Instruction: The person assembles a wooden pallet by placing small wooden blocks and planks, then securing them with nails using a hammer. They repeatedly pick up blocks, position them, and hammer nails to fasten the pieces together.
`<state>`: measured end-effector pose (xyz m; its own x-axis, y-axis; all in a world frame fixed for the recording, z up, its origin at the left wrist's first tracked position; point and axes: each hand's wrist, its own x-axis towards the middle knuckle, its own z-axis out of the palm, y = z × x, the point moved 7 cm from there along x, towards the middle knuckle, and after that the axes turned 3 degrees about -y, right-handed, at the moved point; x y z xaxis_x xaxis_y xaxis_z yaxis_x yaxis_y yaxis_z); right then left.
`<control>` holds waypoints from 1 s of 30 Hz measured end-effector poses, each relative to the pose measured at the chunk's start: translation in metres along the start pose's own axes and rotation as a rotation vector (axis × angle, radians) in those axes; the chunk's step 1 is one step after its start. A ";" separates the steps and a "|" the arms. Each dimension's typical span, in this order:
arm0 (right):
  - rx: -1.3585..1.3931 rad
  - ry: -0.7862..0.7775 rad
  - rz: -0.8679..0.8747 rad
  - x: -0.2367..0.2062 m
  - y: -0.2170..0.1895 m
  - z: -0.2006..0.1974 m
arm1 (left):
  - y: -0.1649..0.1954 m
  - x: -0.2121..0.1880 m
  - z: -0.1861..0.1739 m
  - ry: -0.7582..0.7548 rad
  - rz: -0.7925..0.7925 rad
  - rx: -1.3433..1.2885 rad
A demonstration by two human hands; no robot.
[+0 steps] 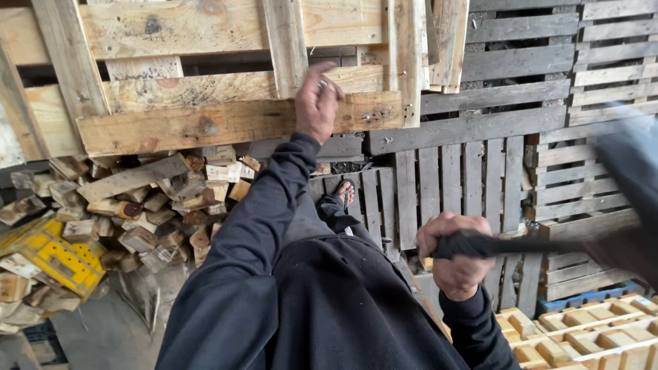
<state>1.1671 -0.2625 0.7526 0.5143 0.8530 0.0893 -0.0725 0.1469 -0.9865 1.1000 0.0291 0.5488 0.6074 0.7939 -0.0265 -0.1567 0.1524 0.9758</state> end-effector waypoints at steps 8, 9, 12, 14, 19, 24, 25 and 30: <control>-0.272 0.263 0.853 -0.004 0.088 -0.035 | 0.017 -0.001 0.000 0.440 0.234 0.052; -0.250 0.299 0.740 0.003 0.071 -0.041 | 0.020 -0.002 0.000 0.458 0.260 0.067; 0.029 0.032 -0.015 0.036 0.000 -0.033 | 0.018 -0.003 -0.002 0.519 0.215 0.116; 0.020 -0.018 -0.439 0.035 -0.026 -0.031 | 0.017 -0.004 -0.003 0.536 0.206 0.153; -0.652 -0.038 0.501 0.020 0.097 -0.020 | 0.016 -0.002 -0.004 0.550 0.183 0.156; -0.357 0.113 0.269 0.023 0.030 -0.065 | 0.019 -0.002 -0.008 0.599 0.166 0.186; 0.014 0.154 0.183 0.036 0.011 -0.078 | 0.018 -0.003 -0.008 0.602 0.176 0.154; 0.093 0.070 -0.567 0.037 -0.052 -0.074 | 0.015 -0.003 -0.011 0.587 0.223 0.170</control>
<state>1.2530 -0.2758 0.7974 0.5498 0.5931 0.5881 0.1580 0.6176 -0.7705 1.0874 0.0357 0.5607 0.0403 0.9927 0.1133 -0.0755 -0.1100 0.9911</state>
